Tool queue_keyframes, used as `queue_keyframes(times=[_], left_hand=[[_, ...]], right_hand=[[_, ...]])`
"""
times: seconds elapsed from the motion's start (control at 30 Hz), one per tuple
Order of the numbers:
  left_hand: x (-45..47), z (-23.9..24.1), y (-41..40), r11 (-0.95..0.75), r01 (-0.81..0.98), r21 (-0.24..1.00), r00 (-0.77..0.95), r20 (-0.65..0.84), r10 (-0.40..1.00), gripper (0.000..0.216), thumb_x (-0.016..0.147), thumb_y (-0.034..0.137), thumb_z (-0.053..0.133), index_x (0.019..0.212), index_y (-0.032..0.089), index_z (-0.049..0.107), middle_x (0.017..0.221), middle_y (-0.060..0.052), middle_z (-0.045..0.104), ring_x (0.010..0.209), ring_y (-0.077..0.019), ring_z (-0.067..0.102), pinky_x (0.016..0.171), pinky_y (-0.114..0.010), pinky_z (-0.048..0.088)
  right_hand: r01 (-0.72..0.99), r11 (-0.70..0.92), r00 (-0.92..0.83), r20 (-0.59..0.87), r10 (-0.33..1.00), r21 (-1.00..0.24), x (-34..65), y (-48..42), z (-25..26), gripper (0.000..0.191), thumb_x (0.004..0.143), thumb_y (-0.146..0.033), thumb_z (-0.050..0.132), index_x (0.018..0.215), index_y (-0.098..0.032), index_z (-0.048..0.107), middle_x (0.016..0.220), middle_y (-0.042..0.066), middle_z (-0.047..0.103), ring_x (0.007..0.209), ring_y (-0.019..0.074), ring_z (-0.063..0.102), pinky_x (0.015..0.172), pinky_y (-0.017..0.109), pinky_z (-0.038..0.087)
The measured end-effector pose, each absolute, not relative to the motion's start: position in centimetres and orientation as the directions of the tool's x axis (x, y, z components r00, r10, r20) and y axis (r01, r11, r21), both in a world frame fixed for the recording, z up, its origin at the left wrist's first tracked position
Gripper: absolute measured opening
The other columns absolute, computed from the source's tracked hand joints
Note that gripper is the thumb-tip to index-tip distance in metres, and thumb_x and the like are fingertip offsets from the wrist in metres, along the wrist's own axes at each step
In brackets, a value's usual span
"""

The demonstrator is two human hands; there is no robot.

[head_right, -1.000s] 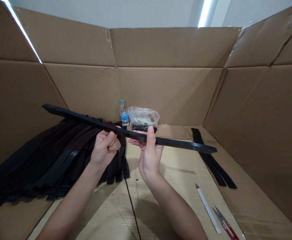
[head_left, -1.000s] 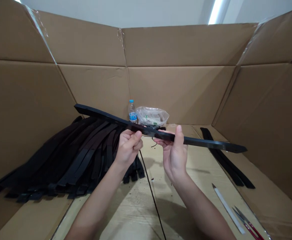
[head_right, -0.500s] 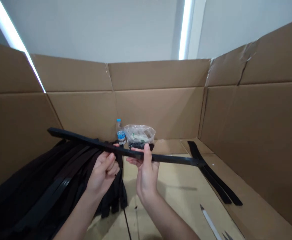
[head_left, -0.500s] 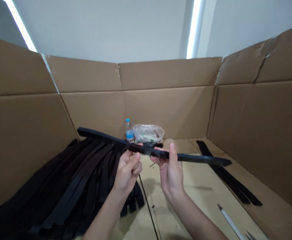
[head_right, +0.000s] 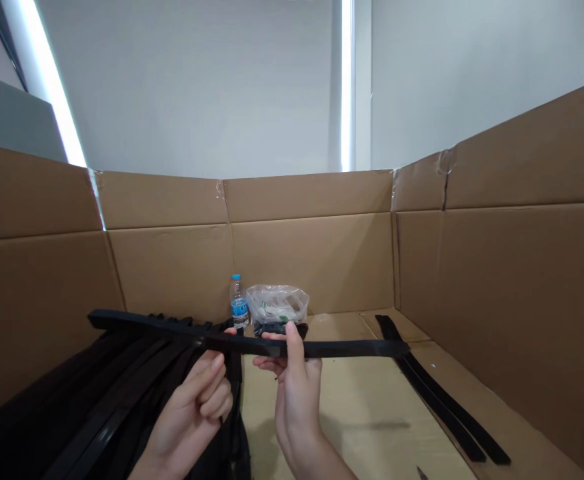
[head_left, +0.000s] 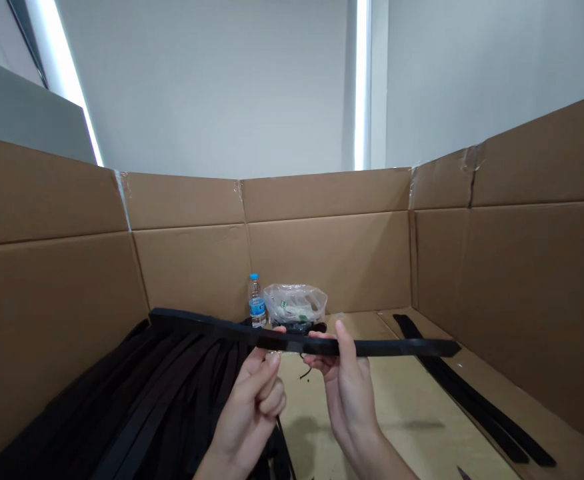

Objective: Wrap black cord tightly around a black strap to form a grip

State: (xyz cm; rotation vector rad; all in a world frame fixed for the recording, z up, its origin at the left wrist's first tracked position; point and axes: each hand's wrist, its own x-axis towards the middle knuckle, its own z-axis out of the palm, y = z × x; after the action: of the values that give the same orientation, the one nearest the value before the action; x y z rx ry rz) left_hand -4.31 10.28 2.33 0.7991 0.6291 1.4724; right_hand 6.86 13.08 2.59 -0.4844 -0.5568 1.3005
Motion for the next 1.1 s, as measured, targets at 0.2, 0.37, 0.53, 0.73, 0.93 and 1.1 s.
queue_keyframes(times=[0.2,0.37,0.53,0.73,0.93,1.1], left_hand=[[-4.0,2.6,9.3,0.082,-0.692,0.717,0.118,0.000,0.993,0.051,0.044,0.033,0.094,0.083,0.023,0.062,0.045,0.015,0.005,0.041,-0.0025,-0.001,0.040,-0.018,0.006],[-3.7,2.4,8.9,0.092,-0.718,0.690,0.117,-0.011,0.993,0.060,0.046,0.030,0.093,0.100,0.031,0.066,0.046,0.014,0.003,0.041,-0.0029,-0.002,0.040,-0.019,0.005],[-3.3,2.3,8.8,0.061,-0.705,0.707,0.108,0.022,0.994,0.058,0.049,0.032,0.092,0.101,0.032,0.068,0.046,0.014,0.007,0.041,-0.0026,-0.001,0.040,-0.019,0.006],[-3.4,2.1,9.7,-0.128,-0.575,0.808,-0.014,0.147,0.989,0.050,0.052,0.041,0.090,0.096,0.024,0.070,0.048,0.013,0.015,0.042,-0.0026,0.006,0.041,-0.019,0.009],[-4.4,1.9,11.2,-0.377,-0.393,0.839,-0.123,0.358,0.925,0.050,0.058,0.046,0.085,0.099,0.020,0.070,0.048,0.012,0.019,0.042,-0.0024,0.013,0.043,-0.018,0.010],[-6.3,2.0,12.0,-0.536,-0.264,0.802,-0.254,0.478,0.841,0.052,0.045,0.049,0.090,0.080,0.016,0.073,0.045,0.007,0.038,0.042,-0.0042,0.030,0.042,-0.017,0.022]], right_hand=[[-0.692,0.305,0.230,0.200,0.952,-0.655,7.2,12.7,2.6,0.035,0.063,-0.047,0.079,0.065,-0.013,0.073,0.068,0.008,0.073,0.043,0.0128,0.059,0.044,0.024,0.049],[-0.659,0.405,0.281,0.292,0.914,-0.634,7.2,12.7,2.0,0.027,0.068,-0.041,0.075,0.062,-0.014,0.072,0.071,0.008,0.074,0.041,0.0128,0.058,0.044,0.025,0.048],[-0.628,0.484,0.319,0.366,0.874,-0.609,7.9,12.8,1.8,0.024,0.068,-0.038,0.073,0.061,-0.015,0.072,0.070,0.008,0.074,0.043,0.0144,0.060,0.044,0.026,0.048],[-0.729,0.271,0.208,0.173,0.963,-0.629,7.9,12.8,3.0,0.031,0.065,-0.042,0.077,0.060,-0.012,0.070,0.067,0.008,0.072,0.038,0.0099,0.054,0.038,0.022,0.047],[-0.824,-0.082,-0.081,-0.026,0.996,-0.561,7.2,13.2,3.0,0.037,0.078,-0.047,0.070,0.067,-0.012,0.071,0.065,0.006,0.071,0.042,0.0090,0.058,0.043,0.017,0.052],[-0.790,-0.287,-0.311,-0.051,0.949,-0.542,6.9,13.2,2.5,0.052,0.081,-0.061,0.060,0.068,-0.012,0.072,0.069,0.008,0.072,0.046,0.0099,0.064,0.049,0.017,0.055]])
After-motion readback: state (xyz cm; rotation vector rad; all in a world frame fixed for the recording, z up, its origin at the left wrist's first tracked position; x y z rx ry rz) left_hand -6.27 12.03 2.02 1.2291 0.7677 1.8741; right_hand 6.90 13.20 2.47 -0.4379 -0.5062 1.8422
